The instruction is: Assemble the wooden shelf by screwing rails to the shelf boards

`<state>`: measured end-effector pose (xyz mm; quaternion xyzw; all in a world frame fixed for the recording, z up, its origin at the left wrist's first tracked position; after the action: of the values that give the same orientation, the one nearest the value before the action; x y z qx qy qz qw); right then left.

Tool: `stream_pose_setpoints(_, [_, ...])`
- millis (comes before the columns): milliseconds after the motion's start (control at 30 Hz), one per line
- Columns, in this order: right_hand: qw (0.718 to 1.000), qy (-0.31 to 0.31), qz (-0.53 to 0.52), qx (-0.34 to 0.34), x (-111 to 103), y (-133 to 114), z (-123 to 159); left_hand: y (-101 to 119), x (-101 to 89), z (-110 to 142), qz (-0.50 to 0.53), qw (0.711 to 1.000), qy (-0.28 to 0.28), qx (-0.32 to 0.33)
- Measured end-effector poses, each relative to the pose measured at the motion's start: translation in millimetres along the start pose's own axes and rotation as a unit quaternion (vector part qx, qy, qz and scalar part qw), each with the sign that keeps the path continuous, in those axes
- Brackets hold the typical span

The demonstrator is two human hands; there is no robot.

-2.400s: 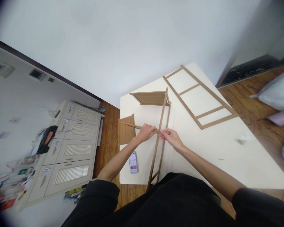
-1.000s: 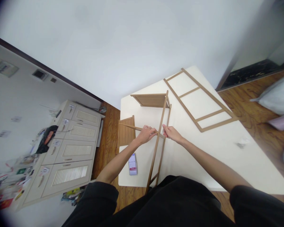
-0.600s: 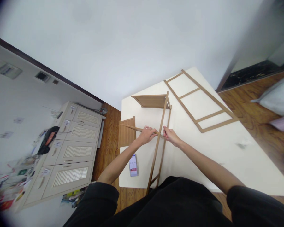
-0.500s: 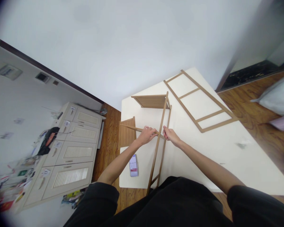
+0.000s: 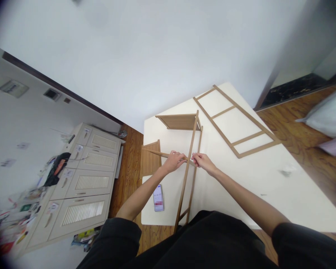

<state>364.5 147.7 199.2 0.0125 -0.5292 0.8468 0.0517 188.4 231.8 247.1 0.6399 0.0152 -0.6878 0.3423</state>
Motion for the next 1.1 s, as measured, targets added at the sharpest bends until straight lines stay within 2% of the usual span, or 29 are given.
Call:
stream_pose_setpoints(133, [0.989,-0.023,-0.144,0.039,8.4,6.7,-3.7,0.6,-0.7,0.5,-0.002,1.000,-0.001,0.000])
stream_pose_setpoints(233, [0.985,-0.029,-0.161,0.047,9.6,9.5,-6.0,0.9,-0.7,0.6,-0.004,1.000,-0.006,-0.002])
stream_pose_setpoints(433, [0.989,-0.045,-0.125,0.064,3.5,4.6,-5.7,-0.5,1.5,-0.1,-0.009,1.000,-0.005,-0.005])
stream_pose_setpoints(633, [0.997,-0.045,-0.038,0.058,-1.7,-4.0,-9.7,-0.7,1.4,0.2,-0.015,1.000,0.003,0.001])
stream_pose_setpoints(800, [0.999,-0.013,0.025,0.025,-2.7,-4.2,-13.4,-0.7,2.4,0.8,-0.029,1.000,0.001,-0.002])
stream_pose_setpoints(1100, [0.997,0.045,0.064,-0.025,6.8,8.2,-12.9,4.6,0.7,2.7,-0.067,0.997,0.022,0.021])
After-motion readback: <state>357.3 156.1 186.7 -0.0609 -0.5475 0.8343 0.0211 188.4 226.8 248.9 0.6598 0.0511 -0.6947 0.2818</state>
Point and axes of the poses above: each hand's wrist, its own z-axis away from the middle knuckle, its own x-axis out of the palm, y = z × x, the point moved 1 cm from there along -z, towards the middle knuckle, and after that the axes turned 13 degrees about z, right-handed, at the moved point
